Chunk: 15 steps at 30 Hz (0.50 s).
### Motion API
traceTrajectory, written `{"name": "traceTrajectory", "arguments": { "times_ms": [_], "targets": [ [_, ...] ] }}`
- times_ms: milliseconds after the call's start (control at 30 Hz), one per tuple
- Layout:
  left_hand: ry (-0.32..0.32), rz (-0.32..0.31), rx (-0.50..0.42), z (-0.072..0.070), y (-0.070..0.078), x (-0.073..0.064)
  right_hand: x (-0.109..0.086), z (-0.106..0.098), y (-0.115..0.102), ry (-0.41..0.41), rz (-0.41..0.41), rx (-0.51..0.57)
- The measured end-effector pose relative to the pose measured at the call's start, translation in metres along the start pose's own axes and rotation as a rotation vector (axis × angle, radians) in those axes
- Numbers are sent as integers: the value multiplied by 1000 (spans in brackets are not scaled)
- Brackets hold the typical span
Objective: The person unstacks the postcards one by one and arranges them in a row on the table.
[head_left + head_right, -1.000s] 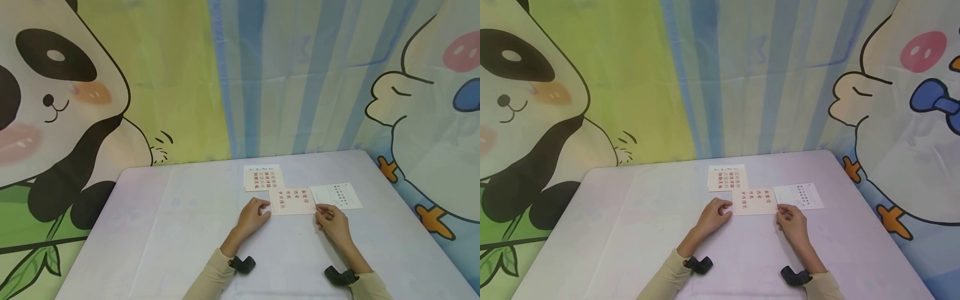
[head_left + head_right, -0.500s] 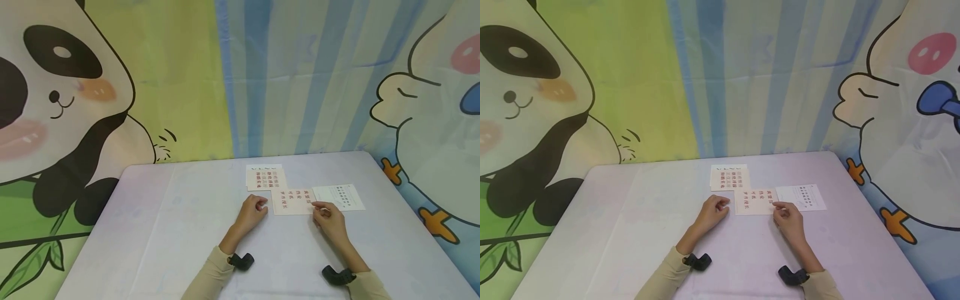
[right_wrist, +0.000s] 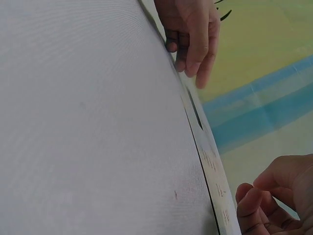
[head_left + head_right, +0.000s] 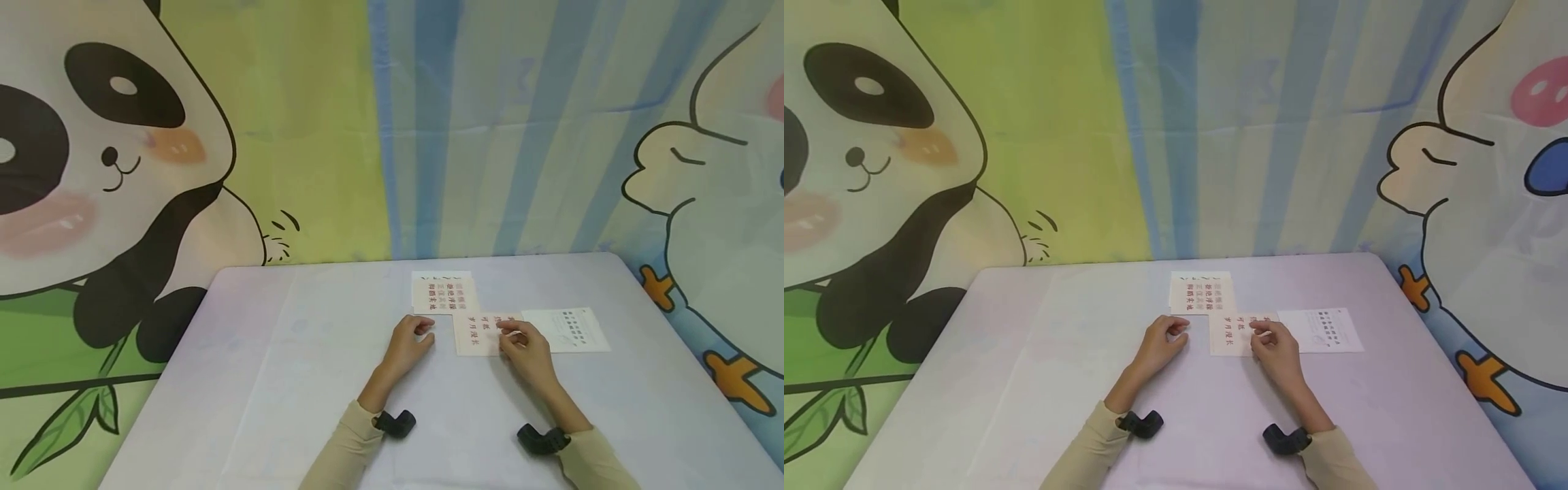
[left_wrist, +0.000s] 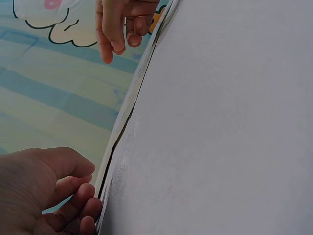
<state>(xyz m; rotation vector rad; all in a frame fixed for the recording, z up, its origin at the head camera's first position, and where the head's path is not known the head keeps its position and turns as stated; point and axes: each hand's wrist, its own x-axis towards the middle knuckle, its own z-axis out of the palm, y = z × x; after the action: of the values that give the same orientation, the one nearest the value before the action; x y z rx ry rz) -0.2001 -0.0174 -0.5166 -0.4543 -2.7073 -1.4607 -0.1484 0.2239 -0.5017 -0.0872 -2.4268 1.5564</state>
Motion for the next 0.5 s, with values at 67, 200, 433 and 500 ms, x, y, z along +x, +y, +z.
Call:
{"name": "traceTrajectory", "arguments": {
  "times_ms": [67, 200, 433, 500],
  "targets": [
    [8, -7, -10, -1, -1, 2, 2, 1, -1, -19, -7, -11],
    [42, -12, -23, -3, -4, 6, 8, 6, -2, -61, -46, -34],
    [94, -11, -23, -8, -13, 16, 21, 17, -4, -74, -81, -63],
    [107, -19, -31, -10, -14, 18, 25, 20, -5, -72, -82, -77]
  ]
}}
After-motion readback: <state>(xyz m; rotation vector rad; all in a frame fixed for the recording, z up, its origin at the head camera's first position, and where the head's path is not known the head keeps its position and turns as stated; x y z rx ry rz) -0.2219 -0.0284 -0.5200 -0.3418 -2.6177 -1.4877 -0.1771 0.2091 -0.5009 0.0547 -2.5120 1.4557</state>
